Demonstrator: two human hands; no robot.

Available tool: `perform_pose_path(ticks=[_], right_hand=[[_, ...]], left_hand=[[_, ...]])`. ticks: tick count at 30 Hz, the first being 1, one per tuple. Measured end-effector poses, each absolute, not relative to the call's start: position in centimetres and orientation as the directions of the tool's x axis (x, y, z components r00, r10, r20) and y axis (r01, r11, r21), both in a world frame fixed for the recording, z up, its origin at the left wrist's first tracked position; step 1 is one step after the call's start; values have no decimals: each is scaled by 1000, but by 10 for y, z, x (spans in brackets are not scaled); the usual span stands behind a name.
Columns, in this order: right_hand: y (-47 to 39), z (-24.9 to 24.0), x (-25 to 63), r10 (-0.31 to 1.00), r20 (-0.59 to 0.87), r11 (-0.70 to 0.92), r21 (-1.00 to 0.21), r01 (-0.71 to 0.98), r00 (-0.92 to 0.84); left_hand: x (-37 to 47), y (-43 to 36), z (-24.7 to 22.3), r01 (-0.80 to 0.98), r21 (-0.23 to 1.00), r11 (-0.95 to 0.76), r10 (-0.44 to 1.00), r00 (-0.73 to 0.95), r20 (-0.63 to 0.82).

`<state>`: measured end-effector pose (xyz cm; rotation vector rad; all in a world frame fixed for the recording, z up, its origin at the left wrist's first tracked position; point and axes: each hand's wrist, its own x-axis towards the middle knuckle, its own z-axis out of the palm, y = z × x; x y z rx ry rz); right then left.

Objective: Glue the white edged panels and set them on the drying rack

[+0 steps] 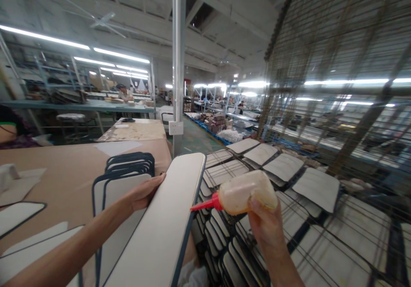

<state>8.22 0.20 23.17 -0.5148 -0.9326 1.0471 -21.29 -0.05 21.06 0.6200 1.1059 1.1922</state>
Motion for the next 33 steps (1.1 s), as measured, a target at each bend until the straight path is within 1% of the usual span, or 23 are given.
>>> perform_pose_path(ticks=[6,21,26,30,33], right_hand=[[-4,228,82,905,392,421,-770,-480,166],[-13,204,105,948,313,262,-862,-434,-49],[-14,197,112,952,302,250,-864,-436,-55],[-20,203,111,954,293,238,-866,-440,-60],[-25,210,106,957,288,249,-864,-439,-24]], left_hand=[[-221,7,215,-402,856,324,932,-18,-362],[-233,32,215,-441,836,328,917,-66,-394],[-234,38,217,-459,838,295,920,-100,-379],[-237,43,218,-477,836,272,918,-132,-374],[-241,47,218,-493,829,262,912,-154,-379]])
